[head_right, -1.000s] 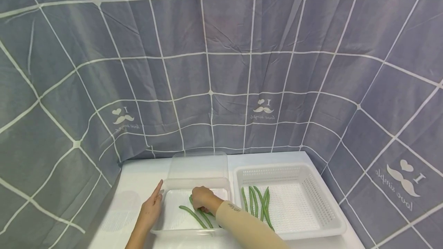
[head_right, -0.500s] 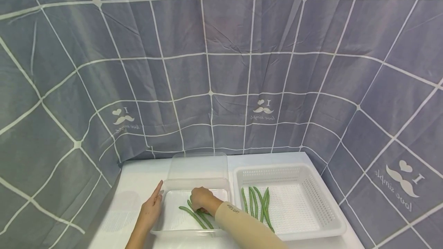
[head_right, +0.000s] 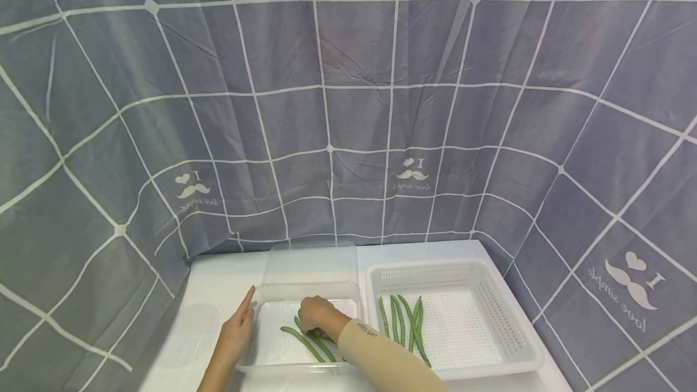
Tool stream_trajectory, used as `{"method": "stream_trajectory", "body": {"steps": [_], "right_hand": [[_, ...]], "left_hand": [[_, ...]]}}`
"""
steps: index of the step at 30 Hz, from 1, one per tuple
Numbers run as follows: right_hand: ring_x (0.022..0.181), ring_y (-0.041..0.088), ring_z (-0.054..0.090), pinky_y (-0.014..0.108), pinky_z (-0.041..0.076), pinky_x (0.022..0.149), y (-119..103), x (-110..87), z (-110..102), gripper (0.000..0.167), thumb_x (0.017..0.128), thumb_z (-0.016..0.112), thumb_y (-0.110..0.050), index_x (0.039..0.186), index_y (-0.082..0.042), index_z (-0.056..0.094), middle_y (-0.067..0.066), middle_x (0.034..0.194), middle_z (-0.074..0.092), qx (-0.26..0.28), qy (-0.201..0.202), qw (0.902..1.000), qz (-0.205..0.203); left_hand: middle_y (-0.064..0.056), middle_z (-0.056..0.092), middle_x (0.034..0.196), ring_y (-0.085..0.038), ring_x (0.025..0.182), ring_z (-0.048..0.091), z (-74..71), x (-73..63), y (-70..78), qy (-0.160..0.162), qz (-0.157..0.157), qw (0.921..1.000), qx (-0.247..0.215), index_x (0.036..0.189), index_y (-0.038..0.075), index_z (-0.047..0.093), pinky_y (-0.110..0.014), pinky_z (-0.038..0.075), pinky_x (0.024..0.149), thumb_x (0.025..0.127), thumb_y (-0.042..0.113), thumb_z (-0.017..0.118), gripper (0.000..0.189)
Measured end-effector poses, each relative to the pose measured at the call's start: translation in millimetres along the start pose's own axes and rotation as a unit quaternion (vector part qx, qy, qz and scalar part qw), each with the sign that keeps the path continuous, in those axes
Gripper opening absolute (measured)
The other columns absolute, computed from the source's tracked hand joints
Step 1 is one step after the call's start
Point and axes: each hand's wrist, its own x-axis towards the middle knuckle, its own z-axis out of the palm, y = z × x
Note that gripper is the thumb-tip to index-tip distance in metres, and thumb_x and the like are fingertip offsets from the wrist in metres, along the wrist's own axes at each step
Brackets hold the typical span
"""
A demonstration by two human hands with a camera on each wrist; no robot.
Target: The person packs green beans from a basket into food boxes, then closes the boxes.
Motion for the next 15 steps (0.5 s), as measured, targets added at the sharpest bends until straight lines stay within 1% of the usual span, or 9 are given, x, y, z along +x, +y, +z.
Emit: {"method": "stream_trajectory", "body": {"steps": [5,7,9,11,15], "right_hand": [[0.061,0.021,0.070,0.034,0.067,0.058,0.5,-2.0,-3.6,0.028,0.085,0.086,-0.005,0.075,-0.011,0.061,0.003,0.067,0.063,0.013,-0.008,0.9999,0.007],[0.063,0.022,0.072,0.035,0.068,0.060,0.9,-3.9,-6.6,0.023,0.085,0.086,-0.005,0.078,-0.010,0.064,0.004,0.069,0.065,0.025,-0.009,0.9996,0.004],[0.066,0.024,0.073,0.037,0.069,0.063,1.3,-5.9,-11.4,0.018,0.087,0.085,-0.005,0.084,-0.007,0.067,0.006,0.072,0.067,0.046,-0.009,0.9989,-0.004],[0.068,0.026,0.074,0.038,0.069,0.064,1.6,-8.2,-18.1,0.015,0.087,0.084,-0.005,0.092,-0.003,0.070,0.008,0.075,0.070,0.072,-0.006,0.9972,-0.018],[0.071,0.029,0.076,0.039,0.069,0.062,3.4,-12.0,-34.7,0.023,0.088,0.083,-0.005,0.107,0.002,0.072,0.012,0.078,0.074,0.116,0.001,0.9918,-0.054]], "left_hand": [[-0.021,0.042,0.165,-0.050,0.148,0.045,0.0,0.5,1.1,-0.004,0.002,1.0000,-0.002,0.169,0.022,0.031,-0.070,0.040,0.119,0.115,0.026,0.034,0.054],[-0.020,0.042,0.165,-0.050,0.148,0.046,0.0,0.5,1.2,-0.005,0.001,1.0000,0.000,0.169,0.022,0.031,-0.070,0.040,0.119,0.115,0.026,0.034,0.054],[-0.020,0.042,0.165,-0.050,0.148,0.046,-0.4,0.2,1.1,-0.004,-0.001,1.0000,0.003,0.169,0.022,0.031,-0.070,0.040,0.119,0.115,0.026,0.034,0.054],[-0.021,0.042,0.165,-0.050,0.147,0.046,-0.5,-0.2,0.9,-0.003,-0.001,1.0000,0.004,0.168,0.021,0.031,-0.070,0.041,0.118,0.115,0.025,0.034,0.054],[-0.021,0.041,0.165,-0.050,0.147,0.046,-0.3,-0.5,1.0,-0.002,0.003,1.0000,0.005,0.169,0.020,0.031,-0.070,0.041,0.118,0.115,0.025,0.034,0.054]]}}
